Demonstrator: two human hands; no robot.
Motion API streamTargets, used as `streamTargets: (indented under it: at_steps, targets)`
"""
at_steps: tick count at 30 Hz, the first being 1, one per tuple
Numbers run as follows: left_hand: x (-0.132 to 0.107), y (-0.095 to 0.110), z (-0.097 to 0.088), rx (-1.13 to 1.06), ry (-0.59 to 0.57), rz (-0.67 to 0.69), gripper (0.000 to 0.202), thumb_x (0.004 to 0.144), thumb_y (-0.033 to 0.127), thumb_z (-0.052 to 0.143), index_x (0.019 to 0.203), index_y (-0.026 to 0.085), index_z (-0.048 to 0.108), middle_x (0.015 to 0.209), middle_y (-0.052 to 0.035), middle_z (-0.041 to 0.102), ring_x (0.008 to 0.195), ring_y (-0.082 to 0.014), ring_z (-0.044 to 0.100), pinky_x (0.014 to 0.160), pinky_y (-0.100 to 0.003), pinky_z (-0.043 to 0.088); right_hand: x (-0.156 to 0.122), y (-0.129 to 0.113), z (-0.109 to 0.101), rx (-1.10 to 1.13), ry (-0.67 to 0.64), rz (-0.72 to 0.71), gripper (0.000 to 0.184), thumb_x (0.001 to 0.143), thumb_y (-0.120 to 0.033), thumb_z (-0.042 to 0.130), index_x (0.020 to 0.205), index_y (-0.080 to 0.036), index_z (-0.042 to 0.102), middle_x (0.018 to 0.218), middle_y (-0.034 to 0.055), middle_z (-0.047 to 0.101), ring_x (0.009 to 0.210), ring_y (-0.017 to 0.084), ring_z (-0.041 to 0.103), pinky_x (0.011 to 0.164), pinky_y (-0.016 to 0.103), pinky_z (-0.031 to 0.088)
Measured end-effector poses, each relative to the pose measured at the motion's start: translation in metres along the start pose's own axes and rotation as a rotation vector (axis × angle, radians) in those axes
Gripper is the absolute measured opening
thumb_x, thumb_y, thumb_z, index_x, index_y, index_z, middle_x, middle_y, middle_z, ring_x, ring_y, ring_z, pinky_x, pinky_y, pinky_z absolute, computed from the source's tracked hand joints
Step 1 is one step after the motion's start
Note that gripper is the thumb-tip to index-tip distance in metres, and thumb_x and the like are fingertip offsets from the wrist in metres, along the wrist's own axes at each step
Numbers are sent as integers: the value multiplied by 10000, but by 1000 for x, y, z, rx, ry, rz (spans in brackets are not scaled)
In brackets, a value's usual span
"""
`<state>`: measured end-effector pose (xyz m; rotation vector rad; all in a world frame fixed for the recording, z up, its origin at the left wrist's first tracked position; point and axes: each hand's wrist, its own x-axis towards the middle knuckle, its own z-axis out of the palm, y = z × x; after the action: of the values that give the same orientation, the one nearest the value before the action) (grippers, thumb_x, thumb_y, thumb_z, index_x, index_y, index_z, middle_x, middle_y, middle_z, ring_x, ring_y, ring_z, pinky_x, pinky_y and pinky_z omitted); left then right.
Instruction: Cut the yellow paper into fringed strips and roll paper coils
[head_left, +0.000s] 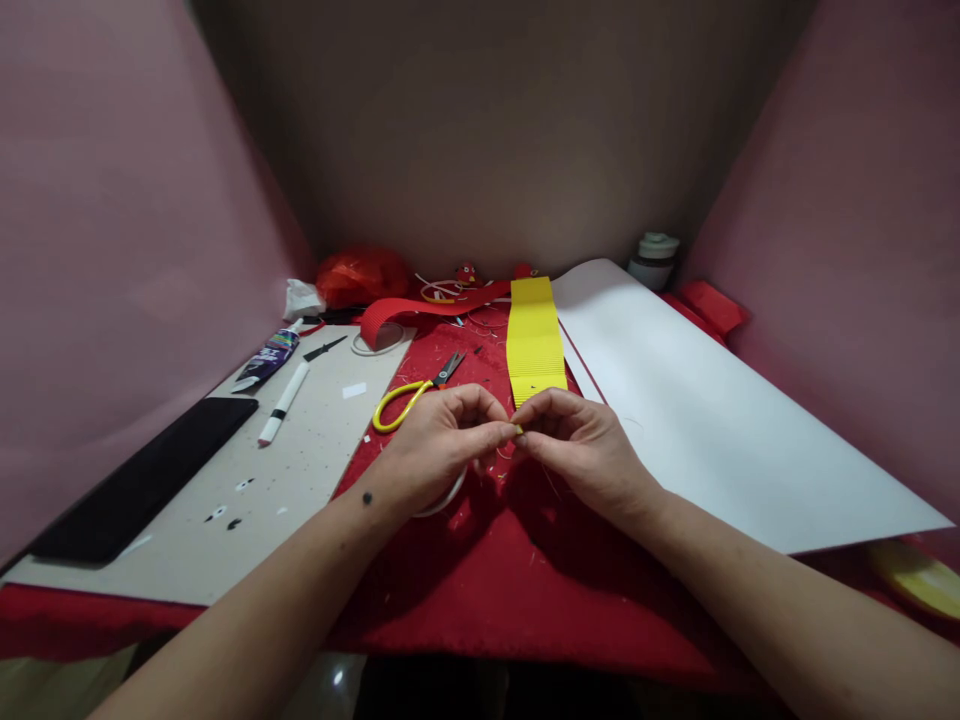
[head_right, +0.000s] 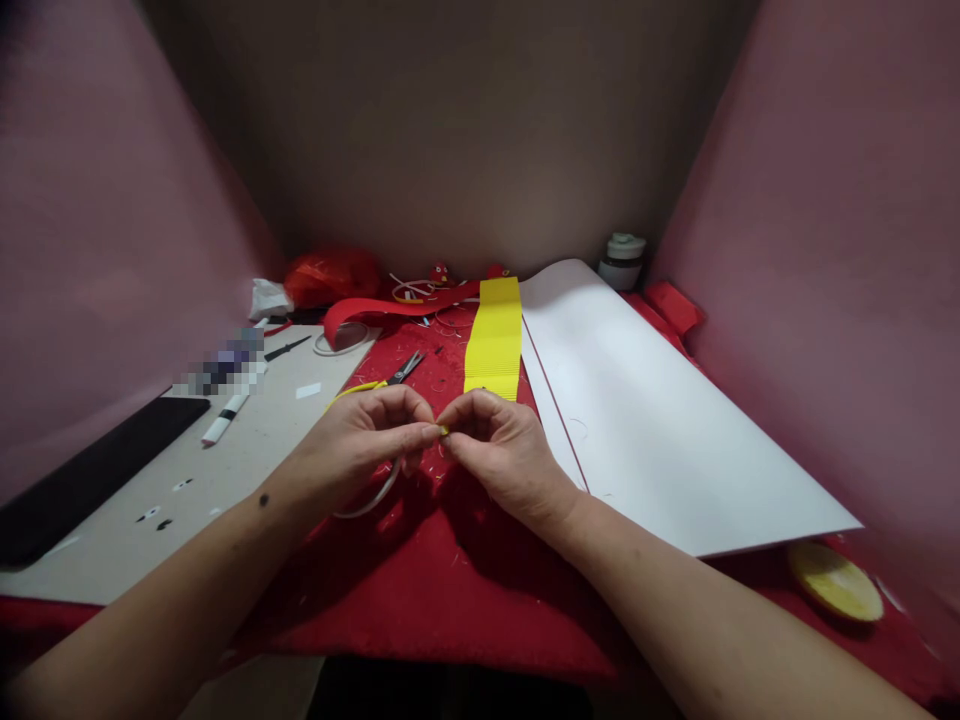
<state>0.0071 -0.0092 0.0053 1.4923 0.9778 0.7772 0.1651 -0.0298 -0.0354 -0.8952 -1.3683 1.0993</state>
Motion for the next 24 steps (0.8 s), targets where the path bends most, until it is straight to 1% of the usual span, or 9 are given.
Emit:
streamTargets:
  at_steps: [4,8,16,19,24]
  targets:
    - [0,0,1,8,17,8,172,674,214,686,706,130,540,563,47,538,450,-59,487,447,-182,391,0,1,1,-47,1,-19,76,706,-142,627,767,-185,637,720,0,634,678,128,574,667,276,463]
    - [0,1,2,18,34,6,165,680,201,676,708,125,532,567,49,535,448,-54,486,441,-177,383,0,-1,2,-48,11,-22,71,706,-144,626,761,-187,640,719,-3,637,678,127,578,669,274,469]
    - [1,2,3,7,49,-2,169,676,207,672,693,132,522,550,47,542,444,-61,492,447,-185,395,-2,-7,2,-47,10,27,77,735,-196,652,808,-186,674,747,14,677,672,136,612,648,274,494]
    - [2,0,1,41,51,39,150,696,217,657,700,133,533,575,37,552,468,-65,493,467,-191,402,-2,-10,2,-79,22,40,89,750,-210,651,824,-197,699,751,16,700,680,147,634,668,288,514]
    - [4,-8,-1,164,53,144,99,753,227,601,752,139,557,681,2,594,550,-82,520,531,-206,420,-1,-12,3,-114,68,41,87,747,-202,661,808,-210,723,747,12,718,690,160,658,695,312,543]
